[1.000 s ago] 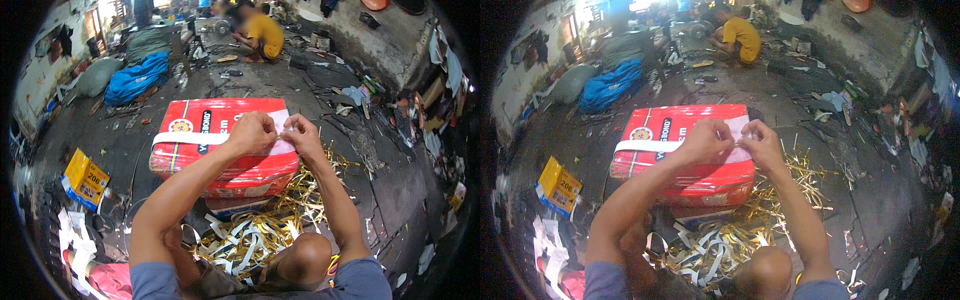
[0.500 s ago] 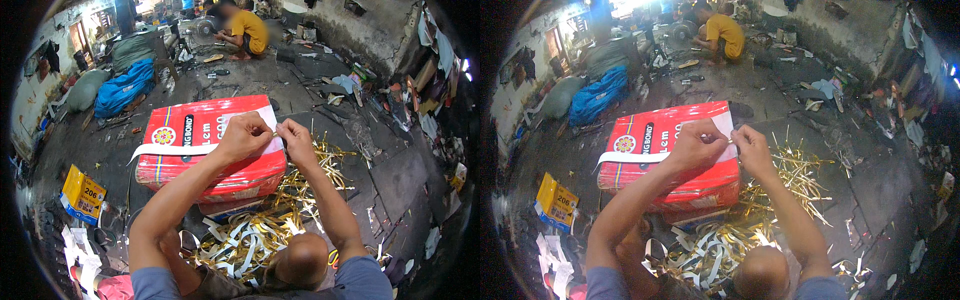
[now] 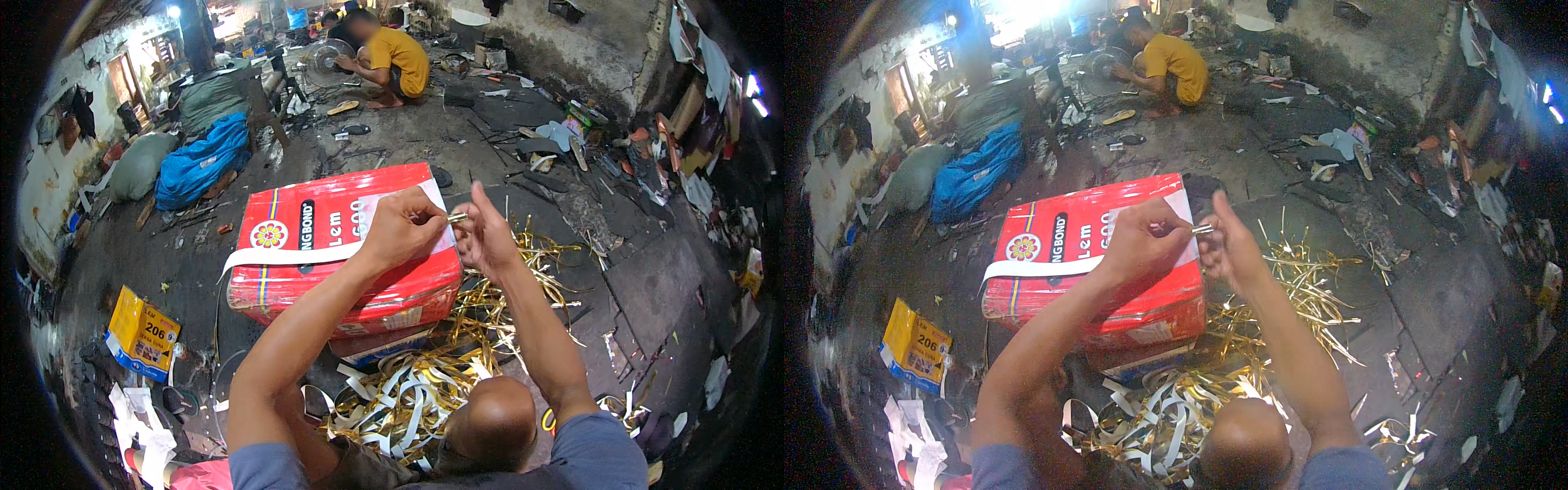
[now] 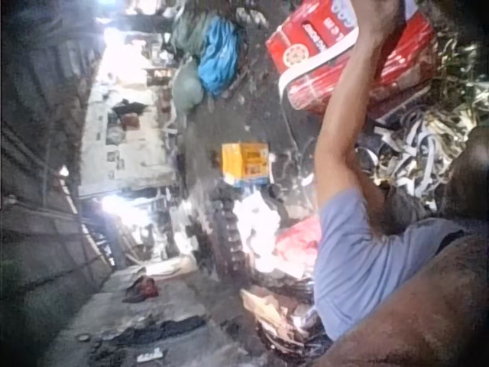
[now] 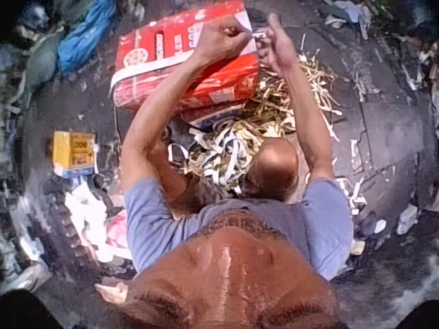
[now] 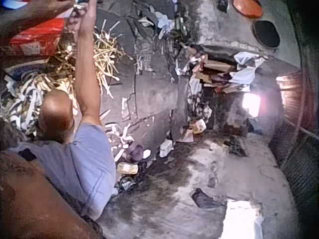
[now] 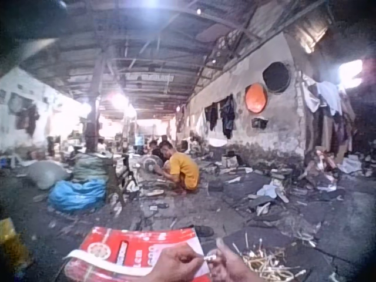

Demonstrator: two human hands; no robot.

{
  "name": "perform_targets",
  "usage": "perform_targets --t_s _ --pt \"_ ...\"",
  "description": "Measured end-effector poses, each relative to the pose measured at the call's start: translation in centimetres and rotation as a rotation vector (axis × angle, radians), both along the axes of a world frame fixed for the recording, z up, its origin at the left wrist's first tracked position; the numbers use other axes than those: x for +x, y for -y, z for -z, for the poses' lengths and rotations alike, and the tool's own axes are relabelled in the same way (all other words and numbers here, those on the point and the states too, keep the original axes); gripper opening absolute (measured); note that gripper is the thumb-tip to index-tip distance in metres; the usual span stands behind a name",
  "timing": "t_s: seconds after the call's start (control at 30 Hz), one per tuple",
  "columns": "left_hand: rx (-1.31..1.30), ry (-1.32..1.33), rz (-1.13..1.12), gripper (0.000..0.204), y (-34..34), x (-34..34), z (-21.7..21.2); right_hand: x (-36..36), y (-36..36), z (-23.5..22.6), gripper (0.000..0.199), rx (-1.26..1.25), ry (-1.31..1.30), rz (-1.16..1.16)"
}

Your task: The person sits on the floor and wraps a red cardboard box with white tape. They repeatedly apply tape strips to the top and sides of the box, smoothing each piece by hand. The workspace is cluttered with gold and white ribbons and other packaging materials.

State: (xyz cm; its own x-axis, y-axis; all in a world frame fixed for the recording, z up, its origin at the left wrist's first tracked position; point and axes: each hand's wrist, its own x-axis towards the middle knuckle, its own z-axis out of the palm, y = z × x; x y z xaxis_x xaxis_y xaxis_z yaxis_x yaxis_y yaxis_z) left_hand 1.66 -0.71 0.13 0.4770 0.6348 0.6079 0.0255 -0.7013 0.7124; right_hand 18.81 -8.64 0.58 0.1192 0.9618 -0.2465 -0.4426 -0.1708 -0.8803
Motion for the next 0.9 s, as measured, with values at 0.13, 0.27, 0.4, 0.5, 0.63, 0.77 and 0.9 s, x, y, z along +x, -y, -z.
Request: perform_targets --t_s 0.13,0.27,0.4,0.5,0.63,0.77,0.9 --pt "-0.085 -0.006 0.045 0.009 0.3 0.5 -0.3 0.4 -4.5 -1.8 0.057 0.184 1.237 0.232" --pt "-0.117 -0.022 0.027 0.007 0.3 0.0 0.1 0.5 -6.1 1.2 0.046 0.238 1.36 0.282" --pt "-0.146 -0.024 0.043 0.004 0.0 0.0 0.6 0.3 -5.5 3.5 0.042 0.234 1.054 0.316" --pt "-0.198 -0.016 0.065 0.003 -0.4 -0.1 1.0 -0.2 -5.5 5.5 0.04 0.263 0.906 0.342" --pt "-0.141 -0.042 0.072 0.003 -0.3 0.3 0.5 0.4 -6.2 9.3 0.039 0.258 0.824 0.361" --pt "-0.112 -0.058 0.066 0.004 -0.6 0.0 0.5 0.0 -6.2 11.0 0.037 0.267 0.811 0.356" --pt "-0.099 -0.084 0.063 0.004 -0.8 0.0 0.3 1.0 -6.7 13.8 0.039 0.28 0.939 0.346"
